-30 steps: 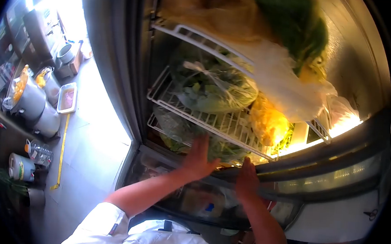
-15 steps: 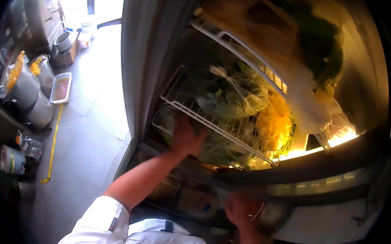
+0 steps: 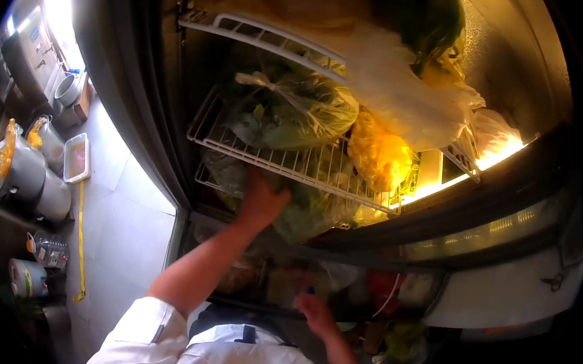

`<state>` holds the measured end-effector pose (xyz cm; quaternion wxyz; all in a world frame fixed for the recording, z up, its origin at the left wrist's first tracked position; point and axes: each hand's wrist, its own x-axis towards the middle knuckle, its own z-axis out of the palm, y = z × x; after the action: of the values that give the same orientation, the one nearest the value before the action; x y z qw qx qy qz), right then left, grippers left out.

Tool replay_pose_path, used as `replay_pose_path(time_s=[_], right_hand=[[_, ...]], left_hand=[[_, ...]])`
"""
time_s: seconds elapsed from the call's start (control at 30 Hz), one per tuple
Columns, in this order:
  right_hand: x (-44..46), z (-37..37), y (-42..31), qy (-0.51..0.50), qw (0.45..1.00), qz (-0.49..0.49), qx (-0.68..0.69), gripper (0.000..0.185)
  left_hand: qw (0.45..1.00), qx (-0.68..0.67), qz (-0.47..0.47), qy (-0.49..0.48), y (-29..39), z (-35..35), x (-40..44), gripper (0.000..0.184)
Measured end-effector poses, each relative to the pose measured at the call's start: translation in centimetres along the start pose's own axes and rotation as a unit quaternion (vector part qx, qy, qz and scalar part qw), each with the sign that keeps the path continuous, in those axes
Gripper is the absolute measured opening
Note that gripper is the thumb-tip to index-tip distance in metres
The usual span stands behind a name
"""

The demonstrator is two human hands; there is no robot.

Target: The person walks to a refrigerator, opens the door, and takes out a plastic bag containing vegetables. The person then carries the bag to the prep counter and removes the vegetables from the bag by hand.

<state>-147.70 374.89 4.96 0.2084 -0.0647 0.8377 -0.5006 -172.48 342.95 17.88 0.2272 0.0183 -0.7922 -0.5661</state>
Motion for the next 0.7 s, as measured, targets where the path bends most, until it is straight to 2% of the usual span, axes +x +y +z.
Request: replay_pose_path(time_s=[0.07,0.1,0.13,0.17,0.2,0.23,0.3,0.33,0.4,0.47,0.57,0.67,0.7], right_hand=[[1.3,-0.6,0.6,0.037,0.990,0.036,0.130,0.038],[2.6,-1.1,-2.7,0.075,0.953,0.106,0.272,0.039],[4.1,-1.7,-5.3,0.112,0.890,0.172,0.407,0.040],[5.5,-2.3,-6.3,0.108,0.847,0.177,0.489,0.042],[6.5,-2.8,-7.0,0.103,0.797,0.181,0.567,0.044],[7.6,-3.1,-7.7,0.094,0.741,0.183,0.639,0.046],[10.0,-2.4,-9.6,0.099,0.814,0.032,0.571,0.051],[10.9,-1.9,-10.3,0.103,0.842,-0.042,0.529,0.053],[11.8,-1.1,-8.2,0.078,0.794,-0.077,0.598,0.056],[14.0,-0.1,-2.1,0.016,0.608,-0.008,0.794,0.056],[14.7,0.3,-5.0,0.030,0.644,0.044,0.763,0.056],[14.9,0.5,-4.0,-0.002,0.636,0.038,0.771,0.053],[15.0,0.7,-4.0,0.019,0.673,0.048,0.738,0.054]], left_hand=[[0.994,-0.101,-0.025,-0.026,0.8,-0.7,-4.2,0.085],[0.987,-0.133,-0.082,-0.031,2.7,-1.6,-6.5,0.082],[0.976,-0.165,-0.139,-0.037,4.1,-2.2,-9.0,0.080],[0.993,-0.083,-0.077,-0.034,3.0,-2.0,-11.5,0.081],[0.992,-0.104,-0.062,-0.021,3.1,-2.2,-13.6,0.074],[0.991,-0.106,-0.062,-0.051,2.8,-2.4,-15.0,0.072],[0.986,-0.108,-0.062,-0.111,1.7,-3.1,-17.3,0.066],[0.974,-0.165,-0.115,-0.107,1.1,-2.9,-18.3,0.064],[0.930,-0.273,-0.224,-0.097,0.2,-2.7,-19.8,0.061],[0.913,-0.295,-0.249,-0.134,1.4,-4.2,-18.6,0.065],[0.889,-0.323,-0.289,-0.147,-0.2,-6.1,-17.8,0.069],[0.839,-0.391,-0.364,-0.100,-3.2,-7.2,-16.8,0.064],[0.807,-0.440,-0.388,-0.072,-3.6,-7.1,-16.7,0.063]])
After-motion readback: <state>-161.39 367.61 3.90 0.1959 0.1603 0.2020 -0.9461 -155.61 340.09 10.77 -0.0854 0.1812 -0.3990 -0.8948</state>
